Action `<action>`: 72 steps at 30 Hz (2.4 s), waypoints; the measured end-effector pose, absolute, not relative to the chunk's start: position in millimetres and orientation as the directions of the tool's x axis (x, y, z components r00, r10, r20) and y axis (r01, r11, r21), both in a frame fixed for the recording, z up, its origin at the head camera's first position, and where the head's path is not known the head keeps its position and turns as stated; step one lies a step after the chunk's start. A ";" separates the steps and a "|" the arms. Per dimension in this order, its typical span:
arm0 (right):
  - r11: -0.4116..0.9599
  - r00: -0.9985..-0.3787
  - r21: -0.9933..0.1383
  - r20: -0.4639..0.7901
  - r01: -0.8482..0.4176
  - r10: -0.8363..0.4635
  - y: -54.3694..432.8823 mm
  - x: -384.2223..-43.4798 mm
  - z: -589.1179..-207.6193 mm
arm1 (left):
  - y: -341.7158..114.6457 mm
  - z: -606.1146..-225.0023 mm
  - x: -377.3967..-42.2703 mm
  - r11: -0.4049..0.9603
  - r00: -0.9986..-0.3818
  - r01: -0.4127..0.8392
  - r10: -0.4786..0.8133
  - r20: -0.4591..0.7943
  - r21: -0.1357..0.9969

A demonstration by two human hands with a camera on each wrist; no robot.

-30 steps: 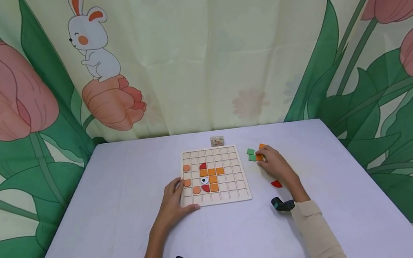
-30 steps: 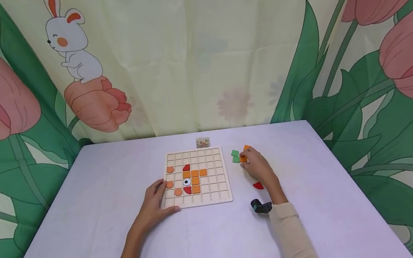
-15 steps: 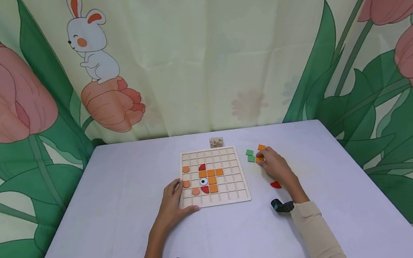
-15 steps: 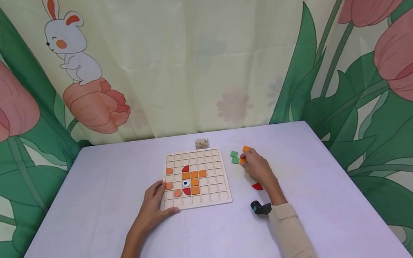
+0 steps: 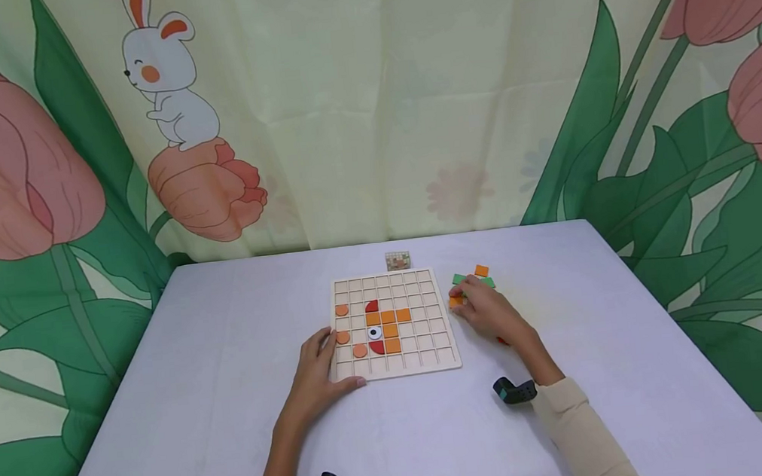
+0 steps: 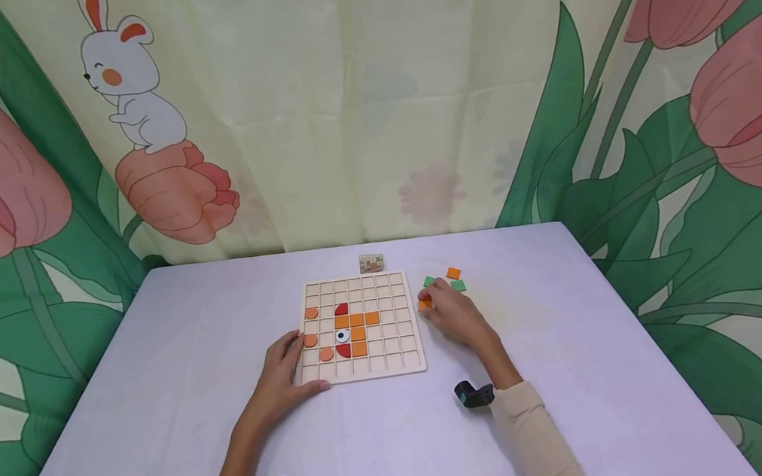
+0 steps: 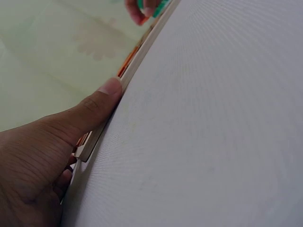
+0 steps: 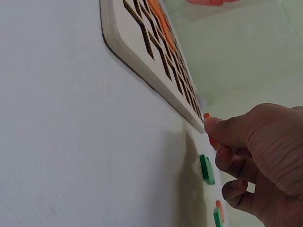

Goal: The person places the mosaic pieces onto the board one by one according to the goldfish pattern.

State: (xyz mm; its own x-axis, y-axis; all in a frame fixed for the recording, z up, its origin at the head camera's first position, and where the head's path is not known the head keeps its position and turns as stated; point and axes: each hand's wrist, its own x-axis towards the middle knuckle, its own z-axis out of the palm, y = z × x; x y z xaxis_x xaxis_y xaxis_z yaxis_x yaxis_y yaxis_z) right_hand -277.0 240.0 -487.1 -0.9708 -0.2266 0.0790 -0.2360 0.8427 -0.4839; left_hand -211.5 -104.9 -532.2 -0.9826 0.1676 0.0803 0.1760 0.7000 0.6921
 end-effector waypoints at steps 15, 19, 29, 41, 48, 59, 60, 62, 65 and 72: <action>0.760 -0.891 -0.495 0.070 -0.421 -0.448 186.6 -268.0 -484.0 | -104.3 -532.1 -211.9 0.701 -0.983 0.173 0.169 0.074 0.692; 0.747 -0.875 -0.488 0.076 -0.451 -0.478 177.1 -267.7 -489.0 | -103.8 -531.8 -211.4 0.700 -0.984 0.167 0.167 0.068 0.694; 0.742 -0.863 -0.473 0.084 -0.475 -0.499 165.0 -266.4 -492.7 | -102.9 -530.6 -210.9 0.700 -0.985 0.162 0.159 0.069 0.696; 0.745 -0.872 -0.479 0.098 -0.464 -0.480 162.9 -269.7 -493.7 | -104.8 -527.4 -212.3 0.721 -0.984 0.163 0.164 0.064 0.674; 0.726 -0.870 -0.503 0.119 -0.468 -0.478 168.2 -271.1 -495.0 | -104.4 -527.6 -212.4 0.717 -0.984 0.170 0.164 0.072 0.676; 0.769 -0.960 -0.575 0.200 -0.278 -0.198 199.8 -286.2 -493.5 | -103.3 -531.4 -211.4 0.707 -0.984 0.170 0.160 0.078 0.687; 0.776 -0.963 -0.572 0.206 -0.264 -0.175 204.3 -288.1 -492.9 | -103.3 -531.7 -211.4 0.707 -0.984 0.171 0.160 0.080 0.686; 0.794 -0.967 -0.559 0.213 -0.238 -0.139 213.8 -292.0 -492.1 | -103.1 -532.1 -211.6 0.705 -0.983 0.176 0.161 0.087 0.687; 0.802 -0.971 -0.558 0.216 -0.210 -0.104 227.7 -296.7 -491.2 | -103.2 -532.4 -211.7 0.702 -0.983 0.174 0.160 0.086 0.690; 0.804 -0.981 -0.586 0.195 -0.101 0.019 256.9 -307.0 -493.5 | -103.8 -533.1 -213.1 0.702 -0.984 0.165 0.167 0.065 0.693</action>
State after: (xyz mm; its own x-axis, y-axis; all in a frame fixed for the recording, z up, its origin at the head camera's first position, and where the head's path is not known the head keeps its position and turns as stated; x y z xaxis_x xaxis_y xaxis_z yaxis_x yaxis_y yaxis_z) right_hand -307.0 256.9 -493.5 -0.9807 0.0191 0.1948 -0.1008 0.8038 -0.5862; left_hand -213.1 -103.8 -533.1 -0.9838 0.1667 0.0653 0.1649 0.7017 0.6931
